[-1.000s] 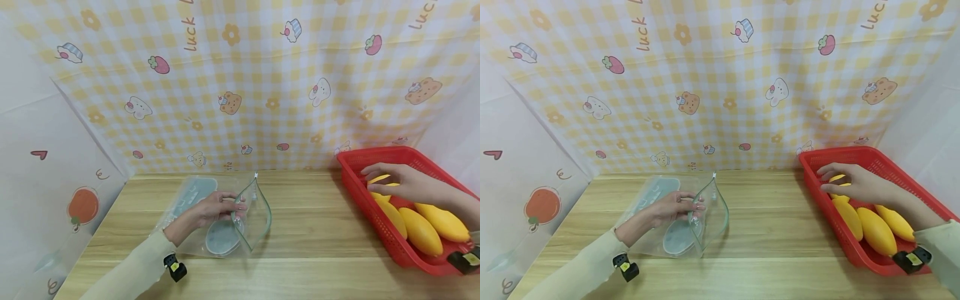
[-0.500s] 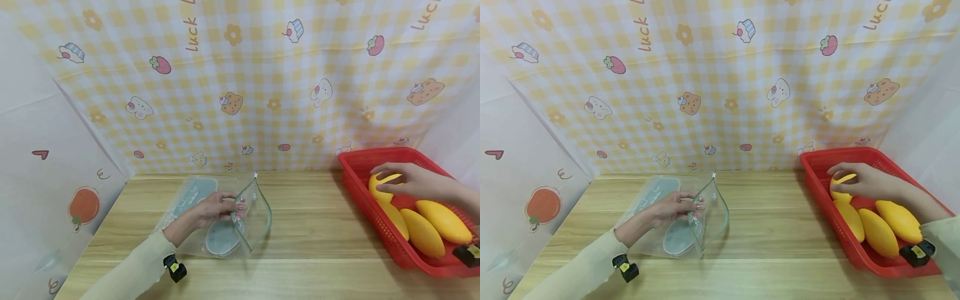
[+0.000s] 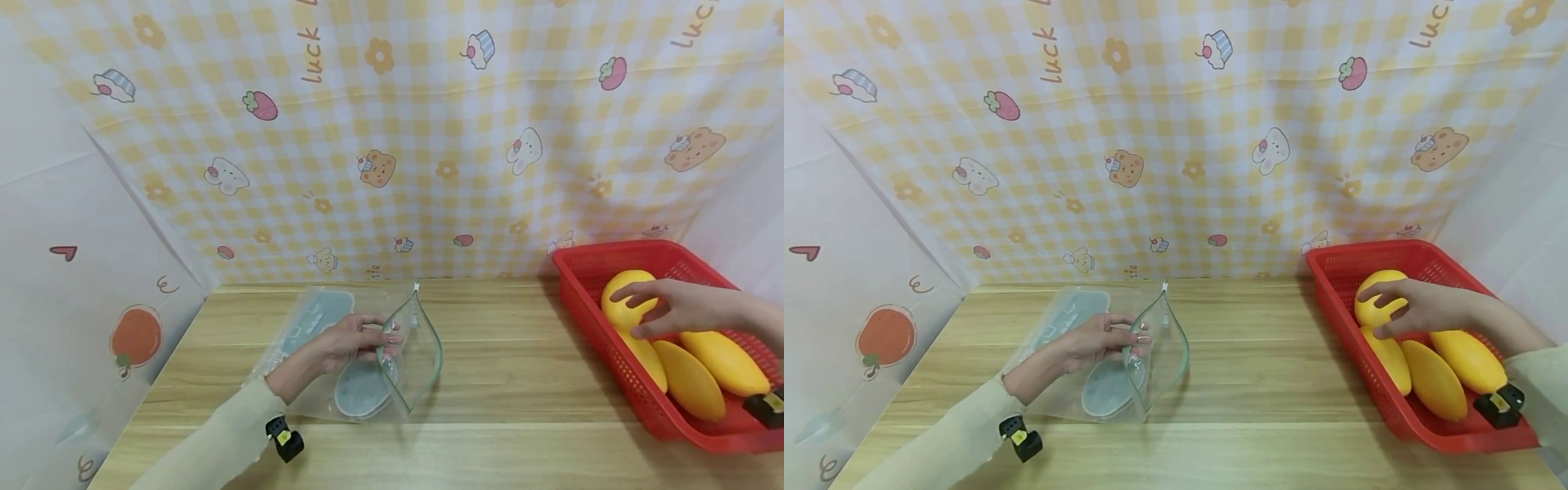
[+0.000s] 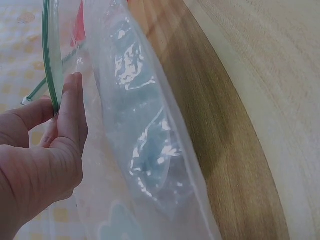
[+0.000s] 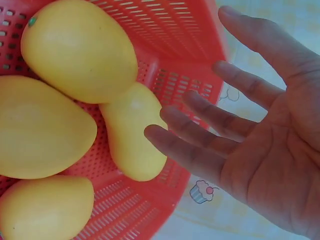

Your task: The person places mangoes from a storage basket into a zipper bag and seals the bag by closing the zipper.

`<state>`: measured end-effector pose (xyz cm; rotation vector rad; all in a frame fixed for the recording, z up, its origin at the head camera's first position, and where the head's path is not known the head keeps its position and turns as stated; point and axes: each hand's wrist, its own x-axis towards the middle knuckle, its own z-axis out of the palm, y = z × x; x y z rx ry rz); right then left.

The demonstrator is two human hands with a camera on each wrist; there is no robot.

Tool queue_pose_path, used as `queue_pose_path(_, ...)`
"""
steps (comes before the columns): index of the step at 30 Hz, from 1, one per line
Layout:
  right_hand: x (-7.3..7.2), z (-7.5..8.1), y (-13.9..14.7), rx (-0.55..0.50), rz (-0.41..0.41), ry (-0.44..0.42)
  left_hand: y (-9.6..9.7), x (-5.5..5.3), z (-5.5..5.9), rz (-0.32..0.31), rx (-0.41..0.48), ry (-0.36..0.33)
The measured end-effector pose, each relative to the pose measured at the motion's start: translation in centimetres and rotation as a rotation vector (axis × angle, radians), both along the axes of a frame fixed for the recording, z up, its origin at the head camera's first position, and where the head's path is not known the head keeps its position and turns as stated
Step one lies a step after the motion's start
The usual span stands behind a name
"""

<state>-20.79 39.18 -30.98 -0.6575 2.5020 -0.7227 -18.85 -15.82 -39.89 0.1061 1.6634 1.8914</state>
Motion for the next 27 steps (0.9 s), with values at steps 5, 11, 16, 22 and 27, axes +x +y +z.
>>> queue_pose_path(5, -0.2, -0.4, 0.3, -0.012, 0.01, -0.075, 0.0, 0.1, 0.0, 0.0, 0.017, -0.013)
queue_pose_path(11, -0.7, -0.7, 0.5, -0.028, 0.016, -0.144, 0.0, 0.1, 0.1, -0.001, 0.012, -0.005)
queue_pose_path(16, -1.1, -1.0, 0.7, -0.015, 0.04, -0.146, 0.0, 0.0, 0.1, -0.007, -0.015, 0.012)
queue_pose_path(22, -1.4, -1.4, 0.8, 0.008, 0.052, -0.195, 0.1, -0.1, 0.1, -0.01, -0.024, 0.005)
queue_pose_path(27, -1.2, -1.5, 0.3, 0.049, -0.007, -0.245, 0.1, 0.0, 0.2, -0.017, -0.01, -0.013)
